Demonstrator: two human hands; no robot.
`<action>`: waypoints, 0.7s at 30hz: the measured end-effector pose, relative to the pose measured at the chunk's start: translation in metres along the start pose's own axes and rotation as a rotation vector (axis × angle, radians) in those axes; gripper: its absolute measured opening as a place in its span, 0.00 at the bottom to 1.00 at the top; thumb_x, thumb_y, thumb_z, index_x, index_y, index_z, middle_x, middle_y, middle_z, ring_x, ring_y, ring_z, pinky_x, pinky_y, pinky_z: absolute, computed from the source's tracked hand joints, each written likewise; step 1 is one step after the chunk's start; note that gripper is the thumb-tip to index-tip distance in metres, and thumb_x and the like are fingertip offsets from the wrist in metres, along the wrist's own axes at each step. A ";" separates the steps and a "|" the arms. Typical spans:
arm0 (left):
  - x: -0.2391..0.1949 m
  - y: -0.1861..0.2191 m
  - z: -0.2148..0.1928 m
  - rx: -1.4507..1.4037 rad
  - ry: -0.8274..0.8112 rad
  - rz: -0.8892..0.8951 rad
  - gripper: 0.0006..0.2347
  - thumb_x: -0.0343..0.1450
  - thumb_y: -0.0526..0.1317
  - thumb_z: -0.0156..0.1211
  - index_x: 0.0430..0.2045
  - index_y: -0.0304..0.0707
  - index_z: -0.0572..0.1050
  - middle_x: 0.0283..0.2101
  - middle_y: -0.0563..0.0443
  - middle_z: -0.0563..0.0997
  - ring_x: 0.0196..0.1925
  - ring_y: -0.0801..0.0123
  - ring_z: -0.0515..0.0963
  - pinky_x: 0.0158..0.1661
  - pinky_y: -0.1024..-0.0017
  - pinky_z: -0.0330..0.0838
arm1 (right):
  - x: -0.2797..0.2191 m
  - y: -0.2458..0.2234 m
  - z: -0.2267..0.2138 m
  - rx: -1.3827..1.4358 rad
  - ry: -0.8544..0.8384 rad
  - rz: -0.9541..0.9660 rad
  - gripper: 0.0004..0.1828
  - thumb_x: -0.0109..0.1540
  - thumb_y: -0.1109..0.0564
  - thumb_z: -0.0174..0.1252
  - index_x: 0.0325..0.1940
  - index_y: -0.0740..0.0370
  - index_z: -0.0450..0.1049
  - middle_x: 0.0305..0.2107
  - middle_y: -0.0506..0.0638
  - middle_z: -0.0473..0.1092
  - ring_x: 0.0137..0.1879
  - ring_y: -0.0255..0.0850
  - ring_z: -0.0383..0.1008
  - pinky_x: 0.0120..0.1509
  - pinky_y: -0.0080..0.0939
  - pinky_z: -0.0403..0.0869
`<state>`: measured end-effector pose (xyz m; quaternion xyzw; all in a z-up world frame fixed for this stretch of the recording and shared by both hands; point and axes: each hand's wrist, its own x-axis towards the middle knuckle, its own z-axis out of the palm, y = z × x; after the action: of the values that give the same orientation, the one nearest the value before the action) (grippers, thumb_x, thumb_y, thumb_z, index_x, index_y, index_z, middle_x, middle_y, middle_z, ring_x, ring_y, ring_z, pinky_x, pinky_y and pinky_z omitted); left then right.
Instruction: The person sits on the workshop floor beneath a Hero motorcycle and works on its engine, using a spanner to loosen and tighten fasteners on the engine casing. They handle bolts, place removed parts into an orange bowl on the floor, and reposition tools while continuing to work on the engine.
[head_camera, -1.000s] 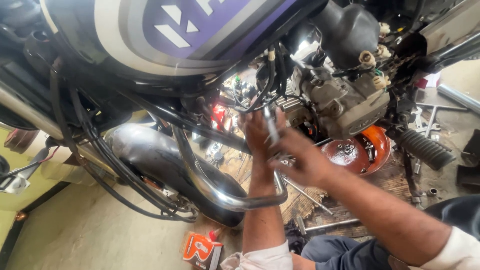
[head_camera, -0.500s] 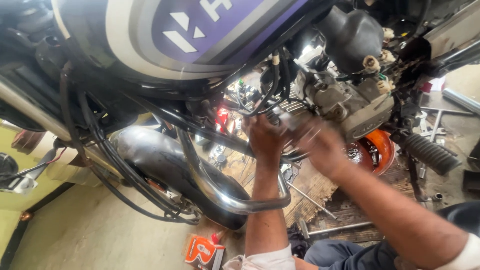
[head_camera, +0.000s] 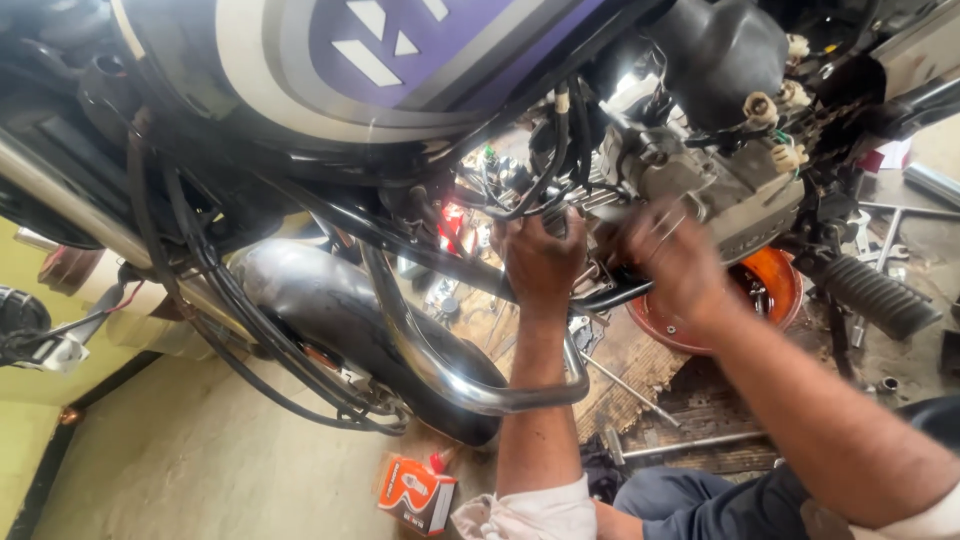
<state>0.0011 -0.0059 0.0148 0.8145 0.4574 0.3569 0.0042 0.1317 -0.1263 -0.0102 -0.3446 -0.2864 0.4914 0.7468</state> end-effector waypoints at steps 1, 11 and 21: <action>0.000 -0.001 0.002 0.000 -0.003 0.001 0.24 0.68 0.57 0.62 0.46 0.34 0.74 0.45 0.39 0.79 0.57 0.41 0.76 0.63 0.32 0.60 | 0.003 -0.007 -0.001 0.001 0.003 0.001 0.14 0.67 0.50 0.51 0.54 0.54 0.73 0.49 0.56 0.72 0.55 0.46 0.73 0.61 0.45 0.72; -0.005 -0.011 0.010 -0.127 0.096 0.092 0.20 0.73 0.49 0.59 0.53 0.34 0.72 0.53 0.36 0.78 0.57 0.47 0.77 0.65 0.43 0.67 | -0.017 0.012 0.022 -0.540 -0.191 -0.477 0.09 0.65 0.55 0.56 0.46 0.60 0.72 0.49 0.57 0.70 0.54 0.46 0.74 0.57 0.44 0.75; 0.003 0.014 -0.015 -0.091 -0.005 -0.023 0.14 0.69 0.44 0.60 0.44 0.36 0.74 0.39 0.42 0.80 0.49 0.53 0.80 0.64 0.35 0.63 | -0.023 -0.001 0.042 -0.918 -0.141 -0.728 0.12 0.65 0.46 0.55 0.49 0.48 0.72 0.60 0.63 0.66 0.61 0.52 0.70 0.63 0.47 0.74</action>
<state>0.0038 -0.0164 0.0323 0.8090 0.4500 0.3753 0.0467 0.0922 -0.1378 0.0138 -0.4786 -0.6187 0.0509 0.6209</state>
